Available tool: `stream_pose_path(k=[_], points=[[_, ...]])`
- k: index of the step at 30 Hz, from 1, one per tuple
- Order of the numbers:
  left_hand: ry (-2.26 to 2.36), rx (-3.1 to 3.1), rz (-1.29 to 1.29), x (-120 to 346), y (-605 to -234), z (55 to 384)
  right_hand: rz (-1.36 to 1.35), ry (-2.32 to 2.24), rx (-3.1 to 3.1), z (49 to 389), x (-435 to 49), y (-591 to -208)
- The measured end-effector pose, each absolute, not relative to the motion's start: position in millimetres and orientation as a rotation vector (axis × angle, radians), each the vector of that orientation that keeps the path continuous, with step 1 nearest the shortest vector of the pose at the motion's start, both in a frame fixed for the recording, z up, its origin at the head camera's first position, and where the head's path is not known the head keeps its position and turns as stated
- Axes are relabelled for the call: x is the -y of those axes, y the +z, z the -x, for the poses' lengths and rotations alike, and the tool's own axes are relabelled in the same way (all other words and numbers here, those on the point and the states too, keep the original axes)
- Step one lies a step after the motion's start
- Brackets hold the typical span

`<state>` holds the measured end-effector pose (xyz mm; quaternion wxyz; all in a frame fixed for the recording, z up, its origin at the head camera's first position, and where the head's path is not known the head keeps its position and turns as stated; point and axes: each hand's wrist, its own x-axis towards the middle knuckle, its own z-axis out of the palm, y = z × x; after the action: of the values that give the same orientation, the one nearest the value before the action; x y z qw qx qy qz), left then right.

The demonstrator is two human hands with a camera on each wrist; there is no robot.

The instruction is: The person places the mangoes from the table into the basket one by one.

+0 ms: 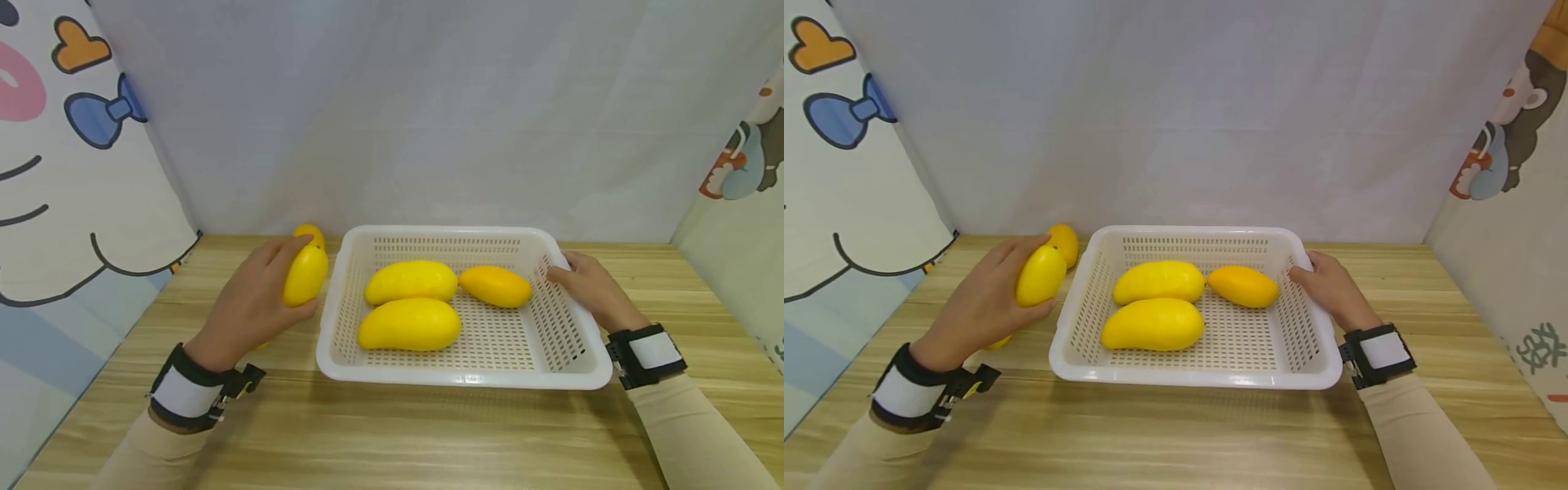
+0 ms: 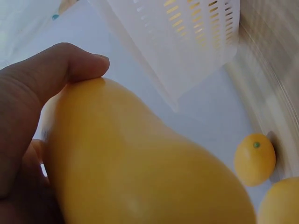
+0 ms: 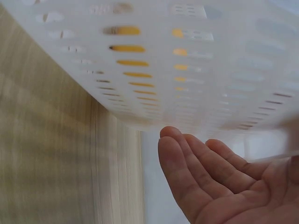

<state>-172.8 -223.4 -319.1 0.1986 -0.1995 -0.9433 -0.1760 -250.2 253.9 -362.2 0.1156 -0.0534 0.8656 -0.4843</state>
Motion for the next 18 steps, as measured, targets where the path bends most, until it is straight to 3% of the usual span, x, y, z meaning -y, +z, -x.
stream_pose_path(k=[18], points=[[-0.505,2.56,0.655,208,-309,164,0.155,-1.412,-2.546,250,-254,-363]])
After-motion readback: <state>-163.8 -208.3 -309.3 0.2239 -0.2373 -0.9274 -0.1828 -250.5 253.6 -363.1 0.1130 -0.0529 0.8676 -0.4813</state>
